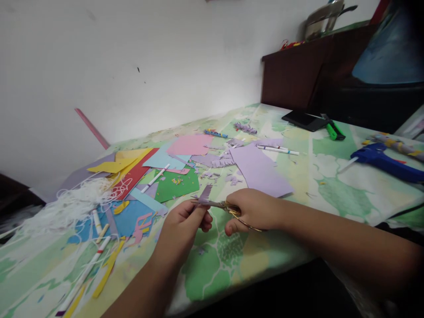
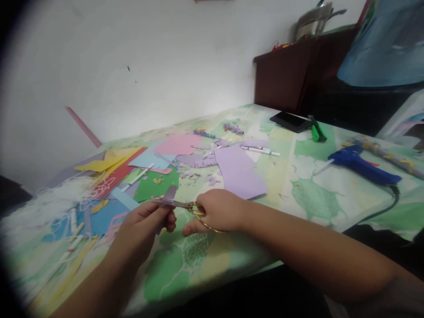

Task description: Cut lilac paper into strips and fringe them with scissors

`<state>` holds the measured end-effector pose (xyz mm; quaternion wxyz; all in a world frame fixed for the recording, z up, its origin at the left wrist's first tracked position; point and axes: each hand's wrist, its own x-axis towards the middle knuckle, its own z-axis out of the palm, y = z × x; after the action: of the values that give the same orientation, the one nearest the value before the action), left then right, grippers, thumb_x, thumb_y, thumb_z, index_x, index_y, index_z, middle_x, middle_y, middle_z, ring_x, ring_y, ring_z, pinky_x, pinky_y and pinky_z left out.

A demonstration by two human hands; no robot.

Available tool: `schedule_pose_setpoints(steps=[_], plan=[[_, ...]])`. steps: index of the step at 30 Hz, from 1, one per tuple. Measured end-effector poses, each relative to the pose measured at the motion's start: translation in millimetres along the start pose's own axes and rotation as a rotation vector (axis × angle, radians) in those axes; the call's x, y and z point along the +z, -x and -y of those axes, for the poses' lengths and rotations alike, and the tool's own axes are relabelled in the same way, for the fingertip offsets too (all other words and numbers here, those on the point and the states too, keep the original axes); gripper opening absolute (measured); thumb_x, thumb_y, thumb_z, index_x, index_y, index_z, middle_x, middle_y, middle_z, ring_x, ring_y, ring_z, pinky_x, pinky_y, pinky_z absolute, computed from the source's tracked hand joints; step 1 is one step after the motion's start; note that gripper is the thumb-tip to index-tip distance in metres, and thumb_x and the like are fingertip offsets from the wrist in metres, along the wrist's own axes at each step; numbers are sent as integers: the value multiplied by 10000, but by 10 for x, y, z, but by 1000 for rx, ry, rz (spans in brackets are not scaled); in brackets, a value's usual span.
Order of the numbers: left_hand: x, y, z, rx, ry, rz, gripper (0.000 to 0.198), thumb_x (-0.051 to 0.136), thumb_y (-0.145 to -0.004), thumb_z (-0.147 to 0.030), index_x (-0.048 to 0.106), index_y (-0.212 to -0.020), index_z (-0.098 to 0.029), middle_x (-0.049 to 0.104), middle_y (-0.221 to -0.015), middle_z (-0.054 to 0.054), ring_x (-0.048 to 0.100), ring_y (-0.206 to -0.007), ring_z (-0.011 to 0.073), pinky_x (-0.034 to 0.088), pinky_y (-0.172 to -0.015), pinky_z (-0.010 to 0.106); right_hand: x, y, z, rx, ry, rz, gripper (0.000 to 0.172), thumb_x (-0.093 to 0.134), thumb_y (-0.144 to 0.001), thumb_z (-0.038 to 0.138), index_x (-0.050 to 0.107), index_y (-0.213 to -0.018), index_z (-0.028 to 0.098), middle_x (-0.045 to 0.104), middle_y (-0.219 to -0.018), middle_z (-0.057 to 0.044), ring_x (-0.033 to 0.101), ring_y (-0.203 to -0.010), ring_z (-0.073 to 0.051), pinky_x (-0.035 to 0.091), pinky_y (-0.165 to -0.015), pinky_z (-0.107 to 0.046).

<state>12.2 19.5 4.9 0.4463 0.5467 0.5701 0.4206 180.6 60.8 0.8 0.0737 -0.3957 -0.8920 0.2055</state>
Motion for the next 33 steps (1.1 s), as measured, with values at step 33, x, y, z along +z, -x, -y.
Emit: schedule_pose_setpoints(steps=[33], plan=[[1,45,19,6,31,46,183,463,-725,-281,528,-609,-155,532,-526,-28,494,-490,85,390,-513,215,21,-12,-20,-16,61,-30,506,437,-566,653,520,-660,163,492,-558,2,379,-480,-93,220,-417,-196]])
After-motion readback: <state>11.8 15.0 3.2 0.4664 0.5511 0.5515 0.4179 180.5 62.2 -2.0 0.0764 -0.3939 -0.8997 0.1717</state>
